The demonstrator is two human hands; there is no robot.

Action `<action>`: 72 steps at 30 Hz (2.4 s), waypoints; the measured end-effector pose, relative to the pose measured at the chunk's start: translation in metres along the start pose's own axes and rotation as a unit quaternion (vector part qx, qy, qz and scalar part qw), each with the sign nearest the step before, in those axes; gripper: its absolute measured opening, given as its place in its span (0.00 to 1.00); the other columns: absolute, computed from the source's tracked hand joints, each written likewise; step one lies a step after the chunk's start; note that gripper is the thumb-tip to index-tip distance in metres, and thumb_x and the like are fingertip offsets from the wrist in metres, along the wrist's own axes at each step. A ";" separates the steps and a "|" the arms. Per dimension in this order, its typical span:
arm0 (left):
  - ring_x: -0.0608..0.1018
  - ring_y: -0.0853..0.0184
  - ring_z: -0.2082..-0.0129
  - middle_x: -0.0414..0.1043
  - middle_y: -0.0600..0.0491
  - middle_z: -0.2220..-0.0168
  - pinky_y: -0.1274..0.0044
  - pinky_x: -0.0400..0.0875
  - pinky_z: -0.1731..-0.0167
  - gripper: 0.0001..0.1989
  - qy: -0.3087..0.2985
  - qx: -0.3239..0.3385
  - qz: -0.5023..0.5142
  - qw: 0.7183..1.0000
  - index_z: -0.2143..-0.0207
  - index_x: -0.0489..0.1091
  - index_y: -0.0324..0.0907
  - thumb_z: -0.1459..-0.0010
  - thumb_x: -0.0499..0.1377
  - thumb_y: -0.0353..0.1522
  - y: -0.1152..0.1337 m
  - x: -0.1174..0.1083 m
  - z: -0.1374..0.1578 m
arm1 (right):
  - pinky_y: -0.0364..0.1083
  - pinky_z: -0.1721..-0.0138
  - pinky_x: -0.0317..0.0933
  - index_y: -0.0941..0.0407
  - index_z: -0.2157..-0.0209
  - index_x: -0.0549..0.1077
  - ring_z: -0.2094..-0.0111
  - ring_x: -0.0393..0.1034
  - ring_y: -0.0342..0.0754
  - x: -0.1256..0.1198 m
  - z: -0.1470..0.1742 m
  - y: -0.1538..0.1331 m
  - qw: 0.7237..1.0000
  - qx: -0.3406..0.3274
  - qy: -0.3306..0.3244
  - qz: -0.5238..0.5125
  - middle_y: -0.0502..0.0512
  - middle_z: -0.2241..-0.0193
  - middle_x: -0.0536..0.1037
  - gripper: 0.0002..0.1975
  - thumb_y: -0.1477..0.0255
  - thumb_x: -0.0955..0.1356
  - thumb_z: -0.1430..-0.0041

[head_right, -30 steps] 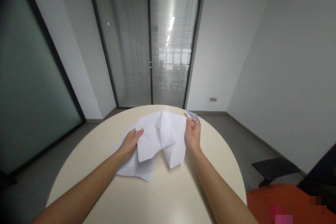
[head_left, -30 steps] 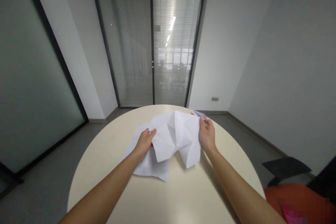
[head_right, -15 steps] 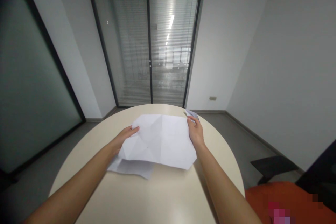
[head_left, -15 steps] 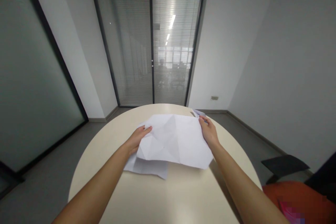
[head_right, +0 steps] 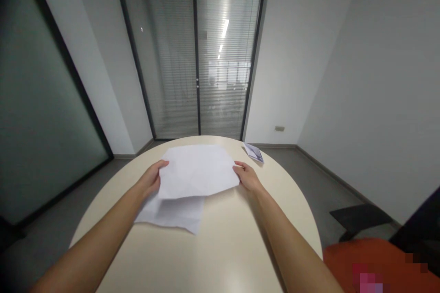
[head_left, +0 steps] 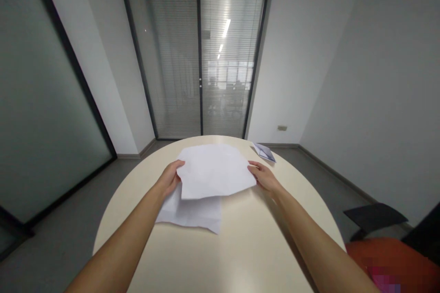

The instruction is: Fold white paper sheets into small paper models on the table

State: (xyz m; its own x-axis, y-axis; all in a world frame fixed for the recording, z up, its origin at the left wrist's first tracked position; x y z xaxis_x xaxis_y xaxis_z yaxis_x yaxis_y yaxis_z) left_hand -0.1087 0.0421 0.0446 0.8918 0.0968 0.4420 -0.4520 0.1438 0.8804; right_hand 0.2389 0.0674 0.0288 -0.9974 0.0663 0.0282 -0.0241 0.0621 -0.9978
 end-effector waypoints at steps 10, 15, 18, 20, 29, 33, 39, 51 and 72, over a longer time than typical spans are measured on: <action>0.76 0.72 0.75 0.77 0.51 0.69 0.83 0.70 0.76 0.07 -0.053 0.017 -0.080 0.995 0.65 0.75 0.38 0.48 0.66 0.29 0.014 -0.018 -0.007 | 0.49 0.67 0.66 0.58 0.62 0.79 0.68 0.74 0.52 -0.016 -0.017 -0.006 0.991 -0.106 0.015 0.075 0.57 0.68 0.81 0.26 0.55 0.77 0.59; 0.76 0.73 0.74 0.75 0.52 0.68 0.84 0.70 0.75 0.08 -0.092 0.034 -0.101 0.990 0.64 0.75 0.37 0.47 0.68 0.29 0.025 -0.020 -0.002 | 0.48 0.69 0.65 0.58 0.62 0.79 0.70 0.74 0.52 -0.023 -0.019 -0.011 0.990 -0.117 0.049 0.068 0.57 0.68 0.80 0.25 0.56 0.78 0.59; 0.76 0.71 0.72 0.76 0.51 0.65 0.83 0.71 0.75 0.18 -0.150 0.018 -0.108 0.983 0.53 0.75 0.40 0.47 0.69 0.28 0.035 -0.020 0.011 | 0.47 0.71 0.63 0.58 0.63 0.80 0.72 0.73 0.51 -0.020 -0.020 -0.021 0.988 -0.122 0.038 0.085 0.57 0.71 0.79 0.23 0.57 0.78 0.58; 0.76 0.70 0.74 0.77 0.51 0.66 0.82 0.70 0.77 0.23 -0.180 0.002 -0.104 0.978 0.48 0.73 0.42 0.47 0.68 0.28 0.040 -0.022 0.021 | 0.46 0.73 0.62 0.59 0.63 0.81 0.74 0.71 0.49 -0.009 -0.022 -0.029 0.986 -0.121 0.007 0.113 0.56 0.73 0.79 0.22 0.58 0.78 0.57; 0.50 0.78 0.91 0.47 0.65 0.89 0.85 0.50 0.91 0.06 -0.182 0.077 0.104 0.975 0.72 0.73 0.38 0.46 0.63 0.33 0.076 -0.050 0.022 | 0.43 0.73 0.62 0.60 0.62 0.82 0.73 0.72 0.46 0.085 -0.071 -0.053 0.949 -0.143 -0.187 0.210 0.54 0.73 0.81 0.21 0.59 0.76 0.53; 0.63 0.75 0.86 0.59 0.60 0.86 0.84 0.61 0.84 0.14 -0.135 0.223 0.067 0.963 0.76 0.71 0.40 0.43 0.63 0.39 0.086 -0.048 0.013 | 0.44 0.66 0.66 0.57 0.59 0.81 0.67 0.75 0.48 0.121 -0.088 -0.050 0.919 -0.183 -0.175 0.302 0.55 0.67 0.83 0.15 0.66 0.75 0.48; 0.73 0.54 0.41 0.74 0.44 0.43 0.64 0.61 0.37 0.21 -0.198 0.243 -0.505 0.804 0.48 0.77 0.45 0.39 0.60 0.44 0.024 0.001 0.008 | 0.54 0.45 0.64 0.53 0.46 0.75 0.51 0.73 0.53 0.151 -0.079 -0.049 0.859 -0.298 -0.105 0.404 0.59 0.46 0.77 0.18 0.69 0.70 0.38; 0.40 0.42 0.28 0.36 0.43 0.26 0.46 0.35 0.35 0.40 -0.146 0.093 -0.754 0.634 0.29 0.53 0.50 0.38 0.51 0.56 -0.035 -0.003 0.005 | 0.57 0.36 0.56 0.57 0.41 0.69 0.39 0.66 0.56 0.122 -0.025 0.020 0.868 -0.238 -0.220 0.375 0.65 0.39 0.69 0.23 0.63 0.65 0.33; 0.41 0.47 0.27 0.38 0.46 0.26 0.50 0.37 0.32 0.40 -0.143 0.137 -0.775 0.600 0.29 0.52 0.46 0.37 0.47 0.55 -0.039 0.000 -0.001 | 0.53 0.52 0.63 0.59 0.51 0.79 0.49 0.72 0.59 -0.080 -0.062 -0.031 0.661 -0.009 0.146 0.736 0.69 0.50 0.77 0.18 0.74 0.60 0.32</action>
State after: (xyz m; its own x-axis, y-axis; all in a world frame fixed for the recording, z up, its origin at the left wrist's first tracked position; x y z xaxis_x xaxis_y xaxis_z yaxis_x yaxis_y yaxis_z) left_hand -0.0914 0.0375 0.0104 0.2218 -0.1228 -0.9673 0.9107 -0.3284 0.2505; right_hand 0.3234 0.1222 0.0616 0.1158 0.2578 -0.9592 0.9613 -0.2723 0.0428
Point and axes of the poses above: each hand's wrist, its own z-axis away from the middle knuckle, its own x-axis out of the palm, y = z × x, the point moved 7 cm from there along -z, towards the middle knuckle
